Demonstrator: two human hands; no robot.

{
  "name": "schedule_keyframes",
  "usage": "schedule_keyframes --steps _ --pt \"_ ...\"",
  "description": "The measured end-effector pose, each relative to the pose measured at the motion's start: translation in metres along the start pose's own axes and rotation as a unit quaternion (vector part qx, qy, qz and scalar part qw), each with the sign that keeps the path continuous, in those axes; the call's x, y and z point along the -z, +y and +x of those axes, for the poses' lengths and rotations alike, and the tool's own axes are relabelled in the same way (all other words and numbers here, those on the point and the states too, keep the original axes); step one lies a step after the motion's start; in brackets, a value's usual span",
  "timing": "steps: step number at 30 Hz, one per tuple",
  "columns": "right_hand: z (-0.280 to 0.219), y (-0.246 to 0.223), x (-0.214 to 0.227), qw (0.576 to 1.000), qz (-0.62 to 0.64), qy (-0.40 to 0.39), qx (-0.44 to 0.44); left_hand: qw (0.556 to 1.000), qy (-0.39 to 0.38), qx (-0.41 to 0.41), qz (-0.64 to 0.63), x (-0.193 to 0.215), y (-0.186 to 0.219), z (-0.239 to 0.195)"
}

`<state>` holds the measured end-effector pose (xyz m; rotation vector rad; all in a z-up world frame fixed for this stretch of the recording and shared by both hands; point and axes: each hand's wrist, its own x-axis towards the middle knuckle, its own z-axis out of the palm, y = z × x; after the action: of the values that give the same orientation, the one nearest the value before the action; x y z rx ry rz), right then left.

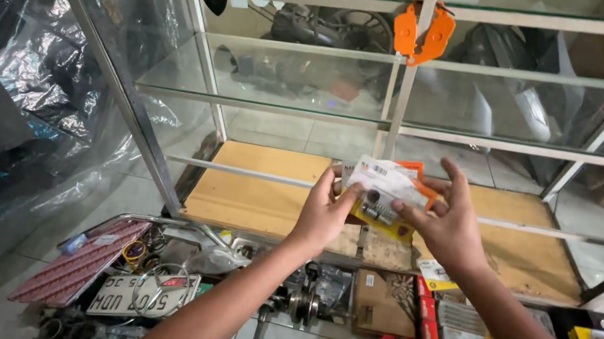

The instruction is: The person cleans various packaged items and small containers on a tiled floor using a dark cloth. They wipe the packaging of a spark plug and several small red-capped bottles, then place the cleaned items onto a glass shelf.

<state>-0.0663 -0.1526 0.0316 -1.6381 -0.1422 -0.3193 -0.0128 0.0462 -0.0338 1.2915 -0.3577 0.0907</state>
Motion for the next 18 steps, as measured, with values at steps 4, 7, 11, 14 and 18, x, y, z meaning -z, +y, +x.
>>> schedule_keyframes --steps 4,7,11,14,18 --pt "0.005 0.036 0.003 1.000 -0.008 0.012 -0.005 0.996 -0.043 0.008 0.075 -0.017 0.000 -0.002" --pt "0.003 0.039 -0.003 0.992 -0.096 0.071 0.042 0.985 -0.015 0.028 0.169 -0.035 0.018 -0.020" --pt "0.011 0.053 -0.001 0.983 -0.066 0.139 -0.100 0.993 -0.075 0.089 -0.034 -0.035 0.006 -0.020" --pt "0.012 0.048 -0.003 0.975 0.042 0.147 -0.159 0.989 -0.107 0.064 0.076 -0.050 0.051 -0.035" --pt "0.001 0.010 -0.002 0.931 0.292 0.016 -0.217 0.989 -0.057 0.049 0.131 -0.058 0.078 -0.042"
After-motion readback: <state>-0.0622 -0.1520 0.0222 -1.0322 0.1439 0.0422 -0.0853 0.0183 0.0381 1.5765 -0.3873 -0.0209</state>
